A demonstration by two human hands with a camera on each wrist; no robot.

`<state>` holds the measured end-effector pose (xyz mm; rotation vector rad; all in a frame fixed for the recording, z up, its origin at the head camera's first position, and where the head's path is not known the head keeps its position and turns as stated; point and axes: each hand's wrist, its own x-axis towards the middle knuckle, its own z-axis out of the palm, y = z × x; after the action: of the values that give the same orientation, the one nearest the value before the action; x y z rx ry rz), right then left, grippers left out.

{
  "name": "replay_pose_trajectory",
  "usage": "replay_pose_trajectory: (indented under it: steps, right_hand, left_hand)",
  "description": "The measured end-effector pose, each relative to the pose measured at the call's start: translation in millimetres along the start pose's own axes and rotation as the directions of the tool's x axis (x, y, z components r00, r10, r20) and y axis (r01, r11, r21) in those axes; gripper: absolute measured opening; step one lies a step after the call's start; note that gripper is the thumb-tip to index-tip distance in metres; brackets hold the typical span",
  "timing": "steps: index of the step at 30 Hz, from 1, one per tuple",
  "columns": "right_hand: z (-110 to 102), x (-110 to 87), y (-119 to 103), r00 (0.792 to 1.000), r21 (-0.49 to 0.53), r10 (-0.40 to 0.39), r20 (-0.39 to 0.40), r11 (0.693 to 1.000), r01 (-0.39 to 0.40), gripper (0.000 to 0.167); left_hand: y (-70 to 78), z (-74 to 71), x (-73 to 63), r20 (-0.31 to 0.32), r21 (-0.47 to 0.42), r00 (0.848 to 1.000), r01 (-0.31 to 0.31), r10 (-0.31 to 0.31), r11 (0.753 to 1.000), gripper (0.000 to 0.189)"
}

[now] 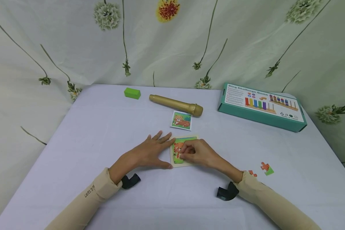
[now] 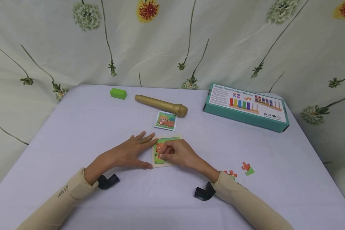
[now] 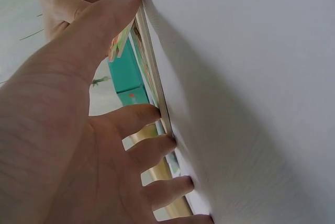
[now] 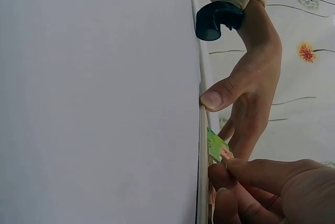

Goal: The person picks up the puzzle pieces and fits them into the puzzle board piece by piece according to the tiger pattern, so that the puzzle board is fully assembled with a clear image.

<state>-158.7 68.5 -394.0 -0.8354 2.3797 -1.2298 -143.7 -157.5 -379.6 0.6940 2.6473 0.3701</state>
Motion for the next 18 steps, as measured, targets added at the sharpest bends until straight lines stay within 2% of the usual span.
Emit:
replay_pose_trajectory:
  steps: [18]
  right_hand:
    - [0.1,3.7,-1.6,1.000,-0.051,-0.010,0.027,0.999,0.011,0.007]
  left_hand:
    - [2.3,-2.0,-1.6,0.001,0.002,1.000,0.001,-0.001,1.000,0.095]
